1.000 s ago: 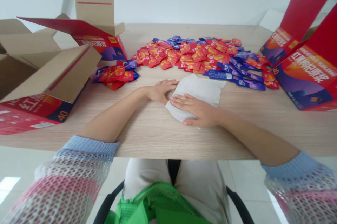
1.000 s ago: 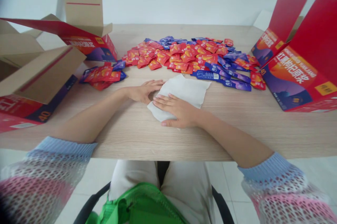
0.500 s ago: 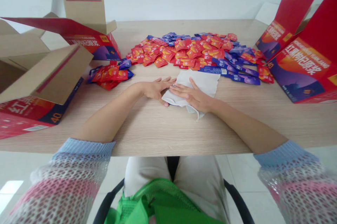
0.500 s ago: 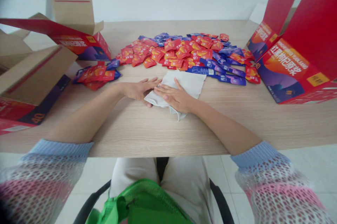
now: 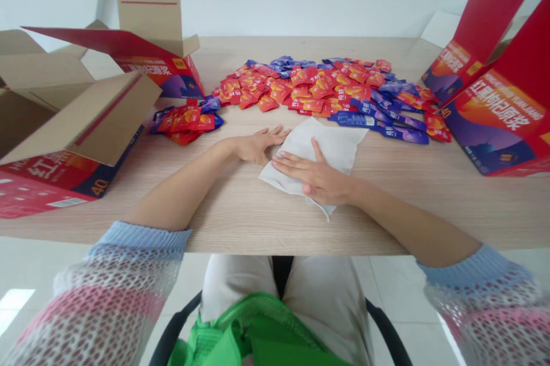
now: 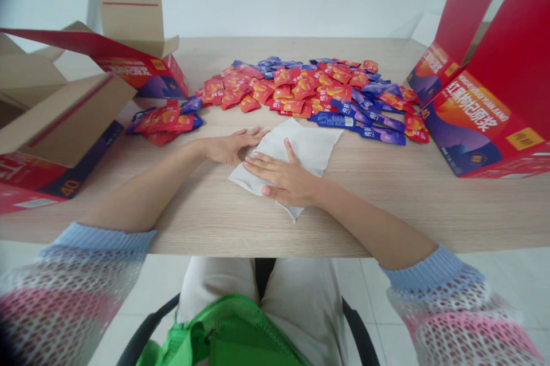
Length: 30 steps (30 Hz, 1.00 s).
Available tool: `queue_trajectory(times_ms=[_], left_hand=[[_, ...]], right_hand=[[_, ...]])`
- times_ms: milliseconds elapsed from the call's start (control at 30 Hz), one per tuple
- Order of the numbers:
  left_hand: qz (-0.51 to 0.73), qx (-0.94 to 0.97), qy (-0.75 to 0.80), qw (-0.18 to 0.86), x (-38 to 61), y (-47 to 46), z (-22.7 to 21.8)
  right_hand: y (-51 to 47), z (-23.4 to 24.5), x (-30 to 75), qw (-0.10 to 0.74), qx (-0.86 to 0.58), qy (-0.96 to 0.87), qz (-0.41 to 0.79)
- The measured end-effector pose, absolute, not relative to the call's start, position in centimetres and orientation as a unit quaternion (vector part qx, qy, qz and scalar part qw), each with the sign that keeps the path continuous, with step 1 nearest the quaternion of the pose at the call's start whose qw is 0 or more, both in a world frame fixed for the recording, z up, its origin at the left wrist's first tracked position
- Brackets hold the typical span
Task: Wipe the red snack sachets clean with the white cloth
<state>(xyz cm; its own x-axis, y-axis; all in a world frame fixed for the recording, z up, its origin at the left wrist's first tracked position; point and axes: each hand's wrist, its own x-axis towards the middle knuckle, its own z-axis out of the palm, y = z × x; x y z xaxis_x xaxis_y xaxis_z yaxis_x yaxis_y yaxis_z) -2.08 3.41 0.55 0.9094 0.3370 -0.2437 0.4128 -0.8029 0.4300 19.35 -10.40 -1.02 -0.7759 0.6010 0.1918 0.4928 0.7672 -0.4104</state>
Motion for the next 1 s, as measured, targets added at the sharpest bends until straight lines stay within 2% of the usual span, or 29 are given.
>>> queue_trajectory(times_ms=[267, 633, 800, 1000], left_hand=[[-0.11, 0.948, 0.169, 0.247, -2.2, 4.8, 0.7], [-0.104, 0.945, 0.188, 0.245, -2.2, 3.6, 1.3], [-0.071, 0.948, 0.2, 0.239, -2.4, 3.5, 0.9], [-0.09, 0.945, 0.212, 0.232, -2.4, 3.1, 1.3]], right_hand=[[-8.8, -1.2, 20.1, 0.121, -0.271, -0.936, 0.189], [-5.8, -2.1, 22.8, 0.139, -0.351, -0.913, 0.155], [-6.9, -1.9, 21.9, 0.168, -0.26, -0.935, 0.17], [-8.1, -1.6, 20.8, 0.181, -0.227, -0.935, 0.206]])
